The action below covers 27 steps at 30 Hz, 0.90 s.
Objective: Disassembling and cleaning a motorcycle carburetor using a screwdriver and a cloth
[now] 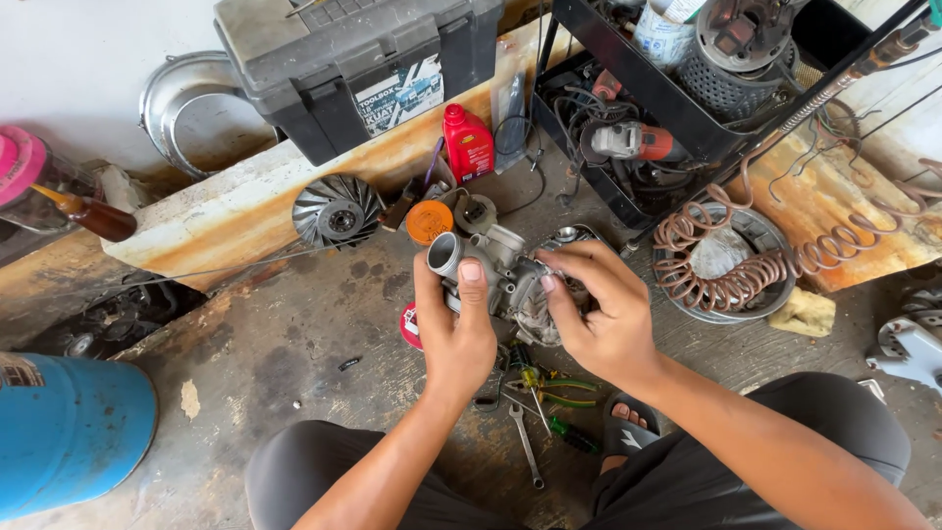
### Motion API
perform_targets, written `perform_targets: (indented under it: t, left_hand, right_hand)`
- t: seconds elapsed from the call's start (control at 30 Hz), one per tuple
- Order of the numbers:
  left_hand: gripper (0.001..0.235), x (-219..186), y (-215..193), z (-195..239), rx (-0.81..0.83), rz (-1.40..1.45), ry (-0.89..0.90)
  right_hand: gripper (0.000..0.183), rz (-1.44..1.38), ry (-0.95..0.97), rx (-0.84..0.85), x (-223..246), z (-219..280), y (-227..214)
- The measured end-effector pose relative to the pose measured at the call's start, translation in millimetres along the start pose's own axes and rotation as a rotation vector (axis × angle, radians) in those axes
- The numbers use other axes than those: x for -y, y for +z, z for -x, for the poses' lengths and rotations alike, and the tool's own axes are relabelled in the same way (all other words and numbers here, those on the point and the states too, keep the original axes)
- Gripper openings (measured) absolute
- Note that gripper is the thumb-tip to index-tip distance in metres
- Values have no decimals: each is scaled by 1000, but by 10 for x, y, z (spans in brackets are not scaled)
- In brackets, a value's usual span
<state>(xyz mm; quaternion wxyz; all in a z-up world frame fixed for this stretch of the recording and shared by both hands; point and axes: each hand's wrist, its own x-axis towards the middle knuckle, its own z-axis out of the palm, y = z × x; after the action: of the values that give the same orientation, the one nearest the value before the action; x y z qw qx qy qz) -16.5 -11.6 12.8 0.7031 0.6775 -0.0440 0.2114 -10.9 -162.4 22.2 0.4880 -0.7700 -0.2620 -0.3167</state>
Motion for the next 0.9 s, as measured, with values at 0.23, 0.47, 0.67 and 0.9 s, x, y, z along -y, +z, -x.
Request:
perform_targets:
  t: [0.23,0.47,0.67,0.9]
  left_hand:
    - [17,-11,-33,10,2,18,1]
    - [20,-60,-32,17,-4,-6,-34]
    - [24,-58,-33,-5,-21,-34,-69]
    - [24,-101,-44,-12,-12,-13,-122]
  right_hand:
    - [19,-10,-42,-5,-11,53,42]
    - [19,189,-335,-12,-163,110,70]
    - [19,193,-392,65,-257,224,82]
    - [10,143,-399,39,-399,335,69]
